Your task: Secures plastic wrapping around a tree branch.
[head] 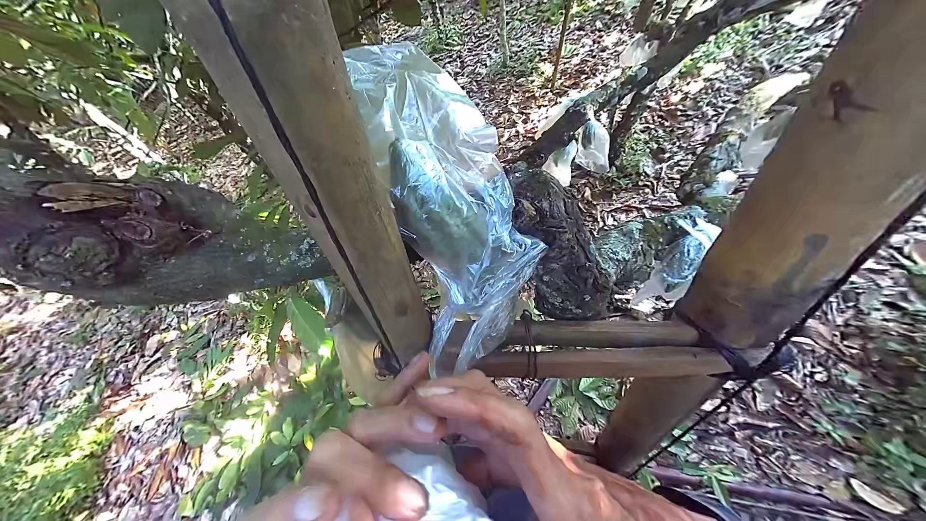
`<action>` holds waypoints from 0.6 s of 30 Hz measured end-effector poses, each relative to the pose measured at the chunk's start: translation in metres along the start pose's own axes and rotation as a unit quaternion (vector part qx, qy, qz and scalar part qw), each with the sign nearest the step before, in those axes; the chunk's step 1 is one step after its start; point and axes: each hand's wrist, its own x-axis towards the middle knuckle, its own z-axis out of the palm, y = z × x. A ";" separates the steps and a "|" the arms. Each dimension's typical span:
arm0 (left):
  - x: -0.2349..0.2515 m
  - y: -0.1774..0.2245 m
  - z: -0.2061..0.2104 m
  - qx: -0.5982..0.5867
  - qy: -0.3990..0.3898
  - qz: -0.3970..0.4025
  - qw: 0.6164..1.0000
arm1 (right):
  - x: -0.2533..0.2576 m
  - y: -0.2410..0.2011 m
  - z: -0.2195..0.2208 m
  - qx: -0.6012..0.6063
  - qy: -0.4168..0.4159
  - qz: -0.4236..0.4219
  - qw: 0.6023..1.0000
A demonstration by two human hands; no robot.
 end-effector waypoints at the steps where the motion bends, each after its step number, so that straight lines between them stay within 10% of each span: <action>1: 0.003 -0.002 -0.001 -0.040 0.020 0.006 0.999 | -0.001 -0.002 -0.004 0.000 -0.006 0.010 1.000; 7: 0.019 -0.014 -0.041 -0.137 0.025 -0.048 0.989 | 0.004 -0.049 -0.060 -0.254 0.024 0.015 0.967; 11: 0.039 -0.012 -0.044 0.164 -0.112 0.009 0.980 | 0.014 -0.061 -0.097 -0.366 0.124 0.049 0.921; 18: 0.063 -0.009 -0.007 0.491 -0.239 0.129 0.828 | 0.035 -0.046 -0.097 -0.414 0.022 0.014 0.910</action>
